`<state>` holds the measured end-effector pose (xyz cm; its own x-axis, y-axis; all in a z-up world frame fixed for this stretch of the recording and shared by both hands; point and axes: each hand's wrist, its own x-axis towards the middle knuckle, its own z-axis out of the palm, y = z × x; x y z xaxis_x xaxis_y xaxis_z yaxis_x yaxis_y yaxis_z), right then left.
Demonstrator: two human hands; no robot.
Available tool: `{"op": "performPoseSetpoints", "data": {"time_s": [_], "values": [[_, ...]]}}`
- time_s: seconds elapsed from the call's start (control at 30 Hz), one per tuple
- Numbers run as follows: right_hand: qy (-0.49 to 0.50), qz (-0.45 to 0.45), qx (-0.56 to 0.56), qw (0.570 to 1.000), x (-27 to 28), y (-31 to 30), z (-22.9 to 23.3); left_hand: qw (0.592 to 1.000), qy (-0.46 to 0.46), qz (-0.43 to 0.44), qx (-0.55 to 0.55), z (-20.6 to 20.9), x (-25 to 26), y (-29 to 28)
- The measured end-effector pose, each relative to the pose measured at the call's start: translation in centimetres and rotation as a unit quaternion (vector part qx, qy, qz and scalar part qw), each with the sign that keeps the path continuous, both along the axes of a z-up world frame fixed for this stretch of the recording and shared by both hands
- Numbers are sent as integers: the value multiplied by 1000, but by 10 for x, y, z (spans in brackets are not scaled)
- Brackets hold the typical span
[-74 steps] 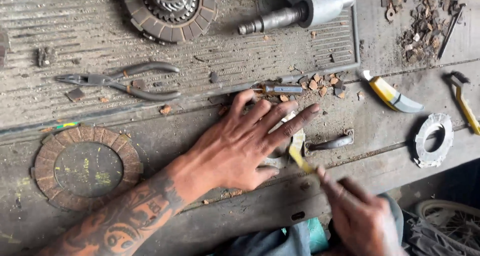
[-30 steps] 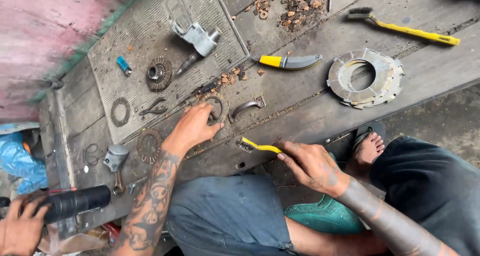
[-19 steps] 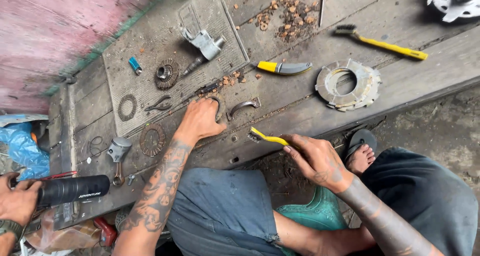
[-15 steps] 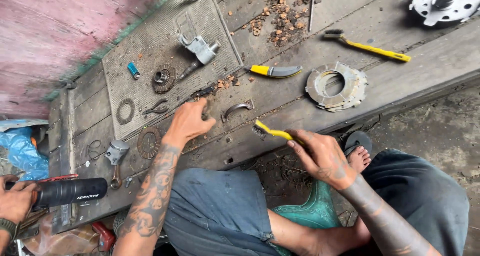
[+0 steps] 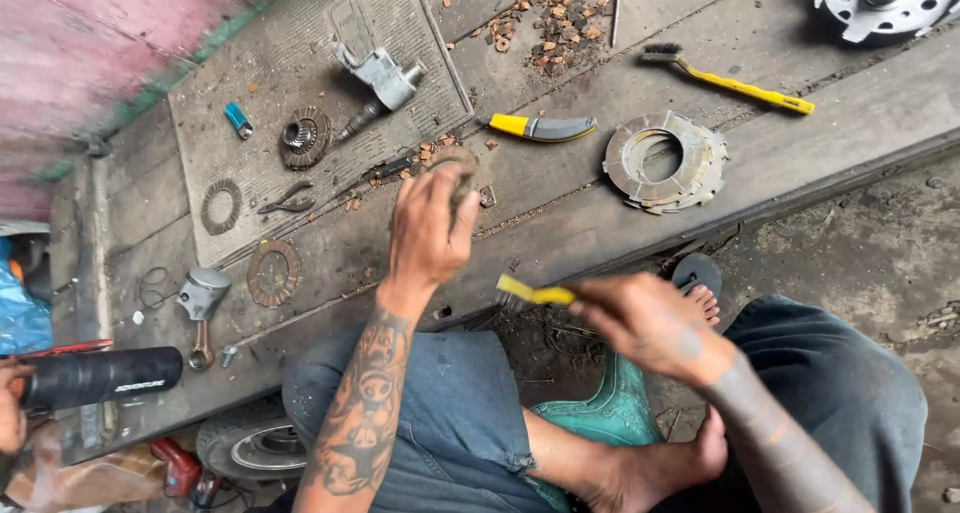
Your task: The person uses a yellow utility knife to scrape and clean the surface of a circular metal part held in their left hand. They then place the part on a wooden workbench and use a wire brush to scrub it, followed by further scraping with the knife.
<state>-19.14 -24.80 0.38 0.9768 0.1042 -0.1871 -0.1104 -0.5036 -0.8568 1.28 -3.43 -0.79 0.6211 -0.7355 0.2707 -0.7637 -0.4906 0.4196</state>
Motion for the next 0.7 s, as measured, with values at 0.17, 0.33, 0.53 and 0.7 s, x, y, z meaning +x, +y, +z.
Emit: {"op": "performPoseSetpoints", "data": {"time_s": [0.17,0.33,0.53,0.7], "values": [[-50,-108,-326,938,28,2,-17,999,43,-1,27,4,-11,-5],[31,-70,-257,963,37,7,-7,998,17,-31,54,9,-16,-3],[-138,-266,-482,823,22,-36,-58,996,-37,-7,82,5,-38,12],[-122,-224,-277,926,8,-17,-67,979,-45,-139,144,-51,-65,16]]}}
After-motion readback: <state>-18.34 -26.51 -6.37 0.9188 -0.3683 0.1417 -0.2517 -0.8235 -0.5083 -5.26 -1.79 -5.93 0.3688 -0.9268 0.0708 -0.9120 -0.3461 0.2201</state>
